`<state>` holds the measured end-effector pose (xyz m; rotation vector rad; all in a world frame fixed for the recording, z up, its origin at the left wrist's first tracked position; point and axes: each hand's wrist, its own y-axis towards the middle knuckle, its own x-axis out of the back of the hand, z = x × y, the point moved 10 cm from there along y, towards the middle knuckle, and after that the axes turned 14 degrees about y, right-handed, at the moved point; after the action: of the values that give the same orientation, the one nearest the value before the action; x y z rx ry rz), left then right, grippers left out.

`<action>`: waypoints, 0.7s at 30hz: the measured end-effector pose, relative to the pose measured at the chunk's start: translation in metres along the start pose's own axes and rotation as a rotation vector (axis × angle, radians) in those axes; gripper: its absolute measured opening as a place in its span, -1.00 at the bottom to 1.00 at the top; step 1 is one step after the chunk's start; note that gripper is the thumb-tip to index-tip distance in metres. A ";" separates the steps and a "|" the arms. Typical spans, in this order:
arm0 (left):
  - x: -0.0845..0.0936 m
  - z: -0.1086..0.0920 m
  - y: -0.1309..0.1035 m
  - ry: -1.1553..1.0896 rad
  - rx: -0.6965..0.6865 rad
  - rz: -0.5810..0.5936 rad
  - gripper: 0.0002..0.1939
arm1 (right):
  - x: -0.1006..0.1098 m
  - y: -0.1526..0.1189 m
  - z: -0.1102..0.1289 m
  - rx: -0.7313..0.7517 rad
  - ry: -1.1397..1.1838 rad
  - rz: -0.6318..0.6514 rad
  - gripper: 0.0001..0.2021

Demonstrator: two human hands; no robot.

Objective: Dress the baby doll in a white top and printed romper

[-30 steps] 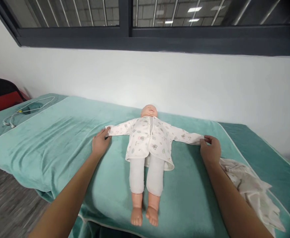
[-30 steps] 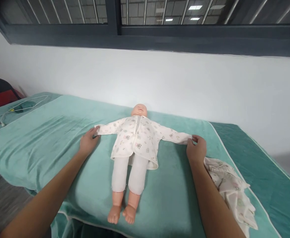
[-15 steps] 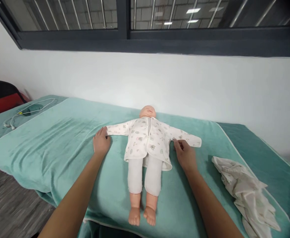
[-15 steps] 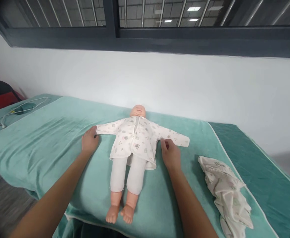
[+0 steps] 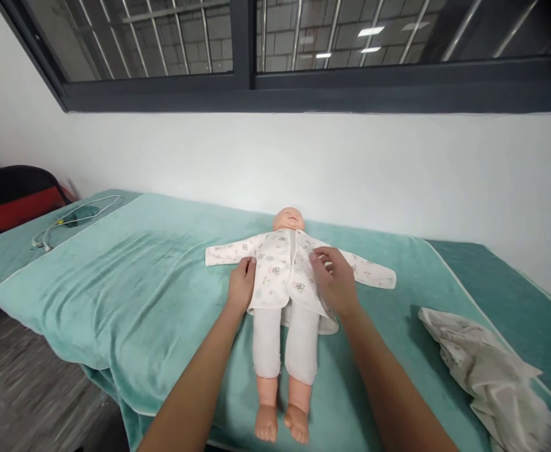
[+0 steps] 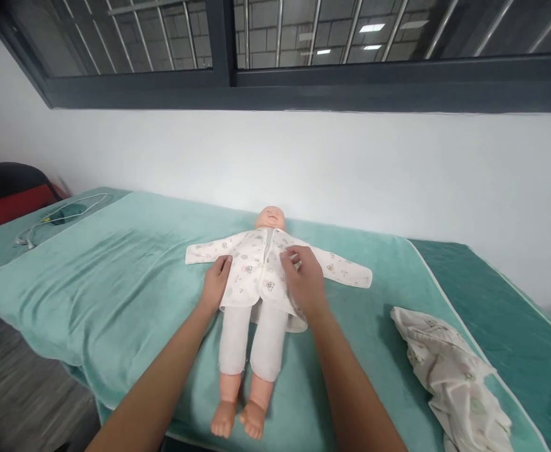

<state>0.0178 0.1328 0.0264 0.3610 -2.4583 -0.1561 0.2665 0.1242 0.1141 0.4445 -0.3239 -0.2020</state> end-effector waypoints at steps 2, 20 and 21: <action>-0.004 0.000 0.001 -0.084 0.038 0.040 -0.61 | -0.018 0.016 0.001 -0.105 -0.150 0.074 -0.74; -0.021 0.011 -0.001 -0.268 0.150 0.278 -0.48 | -0.038 0.022 0.009 0.084 0.054 0.224 -0.79; -0.023 0.012 -0.002 -0.287 0.155 0.285 -0.47 | -0.038 0.018 0.007 0.081 0.093 0.237 -0.77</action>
<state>0.0280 0.1381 0.0036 0.0508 -2.7826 0.1119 0.2312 0.1476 0.1186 0.4899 -0.2917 0.0626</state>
